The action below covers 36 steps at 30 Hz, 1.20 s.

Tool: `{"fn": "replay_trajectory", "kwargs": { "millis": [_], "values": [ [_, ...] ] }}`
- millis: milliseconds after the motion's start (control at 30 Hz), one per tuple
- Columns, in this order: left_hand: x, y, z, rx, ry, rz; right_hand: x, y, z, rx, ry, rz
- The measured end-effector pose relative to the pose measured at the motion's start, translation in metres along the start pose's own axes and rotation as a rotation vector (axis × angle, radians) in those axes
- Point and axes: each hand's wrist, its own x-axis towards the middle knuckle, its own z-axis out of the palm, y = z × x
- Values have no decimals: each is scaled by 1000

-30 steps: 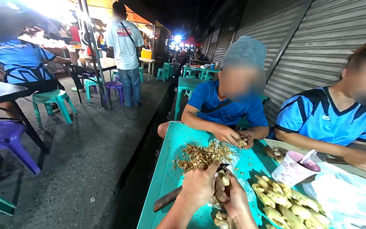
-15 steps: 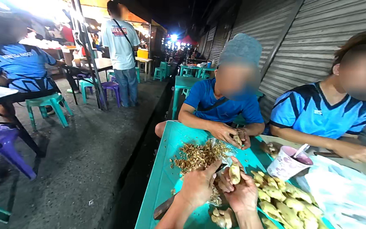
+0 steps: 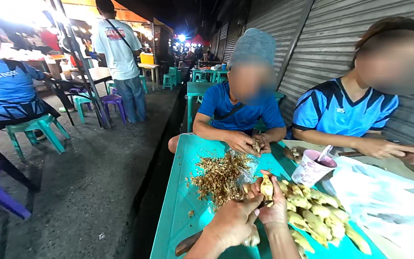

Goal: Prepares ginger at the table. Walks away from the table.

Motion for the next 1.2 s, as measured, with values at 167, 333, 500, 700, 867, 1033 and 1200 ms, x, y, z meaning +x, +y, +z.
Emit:
{"fn": "replay_trajectory", "kwargs": {
  "millis": [167, 333, 500, 700, 867, 1033, 1200],
  "values": [
    [0, 3, 3, 91, 15, -7, 1, 0, -1, 29, 18, 20],
    [2, 4, 4, 183, 14, -29, 0, 3, 2, 2, 160, 61],
    [0, 6, 7, 261, 42, -49, 1, 3, 3, -5, 252, 105],
    [0, 11, 17, 388, 139, -79, -2, 4, 5, 21, 275, 67],
    [2, 15, 14, 381, 115, -156, -11, 6, 18, -72, 283, -9],
    [0, 7, 6, 251, 58, -75, -9, 3, 13, -42, 181, 17],
    [0, 9, 7, 181, 18, -38, -5, -1, 1, 9, 34, 28]
  ]
}}
